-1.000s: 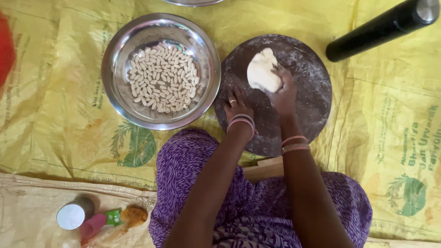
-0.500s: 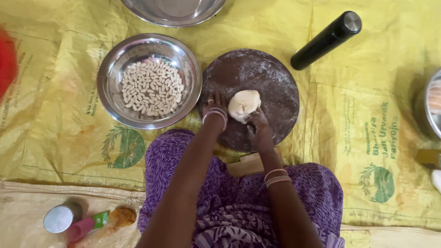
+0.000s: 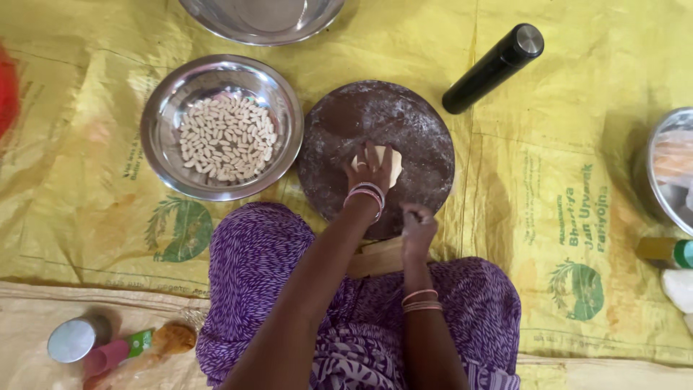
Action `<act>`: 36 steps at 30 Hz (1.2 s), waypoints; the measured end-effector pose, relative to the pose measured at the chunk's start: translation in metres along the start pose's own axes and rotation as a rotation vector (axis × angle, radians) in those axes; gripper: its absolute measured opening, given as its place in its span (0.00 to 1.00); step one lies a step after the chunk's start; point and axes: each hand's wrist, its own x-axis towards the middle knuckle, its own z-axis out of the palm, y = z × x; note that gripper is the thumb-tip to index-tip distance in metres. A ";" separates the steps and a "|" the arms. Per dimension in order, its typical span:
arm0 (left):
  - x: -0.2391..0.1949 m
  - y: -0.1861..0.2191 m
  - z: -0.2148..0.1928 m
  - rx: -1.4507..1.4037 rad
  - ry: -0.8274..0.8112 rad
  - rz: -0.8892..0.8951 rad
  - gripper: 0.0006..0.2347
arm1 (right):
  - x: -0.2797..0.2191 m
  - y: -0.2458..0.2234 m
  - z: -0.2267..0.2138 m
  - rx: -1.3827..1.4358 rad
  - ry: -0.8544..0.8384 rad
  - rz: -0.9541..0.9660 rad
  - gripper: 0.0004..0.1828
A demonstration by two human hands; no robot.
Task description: The person sits on the floor and handles small white dough pieces in a metal bowl, then kneads a larger dough mass on a wooden board, adding water from a metal bottle to adjust consistency.
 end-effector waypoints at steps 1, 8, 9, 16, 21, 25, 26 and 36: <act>0.000 -0.002 0.006 0.009 -0.003 0.006 0.27 | 0.001 -0.004 -0.004 -0.005 -0.007 -0.112 0.11; -0.004 -0.015 -0.018 0.130 -0.106 0.037 0.31 | -0.002 -0.075 0.035 -0.971 -0.142 -0.821 0.40; -0.007 -0.013 -0.023 0.188 -0.184 0.047 0.34 | -0.004 -0.084 0.045 -1.185 -0.151 -0.880 0.42; 0.014 -0.021 -0.044 0.377 -0.321 0.079 0.37 | 0.013 -0.116 0.069 -0.956 -0.499 -0.970 0.46; 0.035 -0.034 -0.048 0.222 -0.174 0.155 0.43 | 0.052 -0.109 0.080 -0.768 -0.489 -1.163 0.44; 0.046 -0.051 -0.065 -0.080 -0.395 0.158 0.60 | 0.085 -0.113 0.081 -1.104 -0.649 -0.767 0.44; 0.047 -0.054 -0.069 -0.117 -0.358 0.172 0.63 | 0.092 -0.115 0.079 -1.080 -0.672 -0.693 0.43; 0.060 -0.076 -0.045 -0.237 -0.214 0.273 0.67 | 0.127 -0.132 0.073 -0.522 -0.739 -0.591 0.36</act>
